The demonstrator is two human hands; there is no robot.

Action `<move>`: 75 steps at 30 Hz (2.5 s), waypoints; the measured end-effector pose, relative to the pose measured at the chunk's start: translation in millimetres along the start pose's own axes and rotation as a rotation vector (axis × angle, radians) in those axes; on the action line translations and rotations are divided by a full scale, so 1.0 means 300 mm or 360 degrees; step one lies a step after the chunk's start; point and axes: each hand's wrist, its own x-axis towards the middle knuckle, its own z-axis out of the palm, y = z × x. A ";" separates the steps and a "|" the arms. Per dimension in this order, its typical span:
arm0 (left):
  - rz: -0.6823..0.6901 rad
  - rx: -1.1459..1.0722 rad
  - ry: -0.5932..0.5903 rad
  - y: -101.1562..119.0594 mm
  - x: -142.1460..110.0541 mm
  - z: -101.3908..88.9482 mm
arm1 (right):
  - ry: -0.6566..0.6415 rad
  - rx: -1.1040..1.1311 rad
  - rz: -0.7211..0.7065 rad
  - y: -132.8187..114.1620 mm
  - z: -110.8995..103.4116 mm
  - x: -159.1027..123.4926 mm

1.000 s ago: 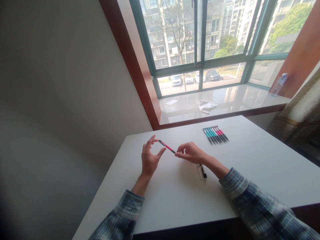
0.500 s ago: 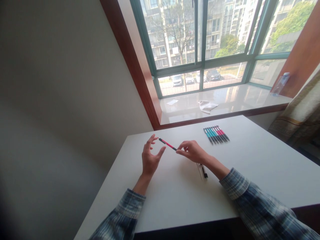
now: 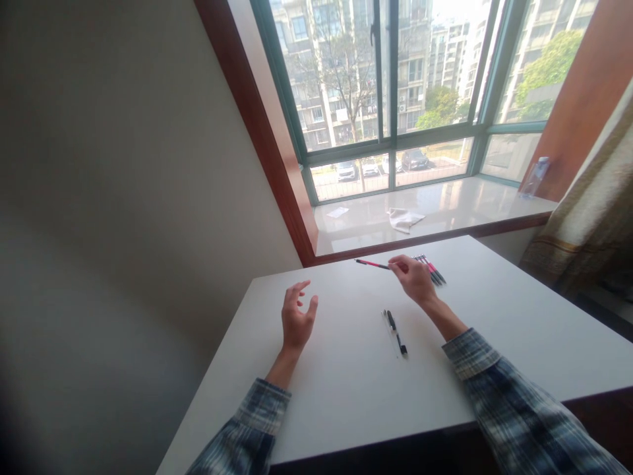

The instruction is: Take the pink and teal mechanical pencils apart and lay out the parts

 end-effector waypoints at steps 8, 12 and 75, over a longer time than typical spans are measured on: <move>-0.0047 -0.0052 -0.0016 0.002 -0.004 0.005 | 0.0788 0.1093 0.0886 0.339 -0.212 0.052; -0.0055 -0.0077 -0.0029 0.007 -0.004 0.001 | 0.0908 0.1176 0.0989 0.402 -0.288 0.046; -0.0077 -0.0006 -0.0176 0.008 -0.012 0.008 | -0.0140 -0.0397 -0.0096 0.156 -0.239 -0.058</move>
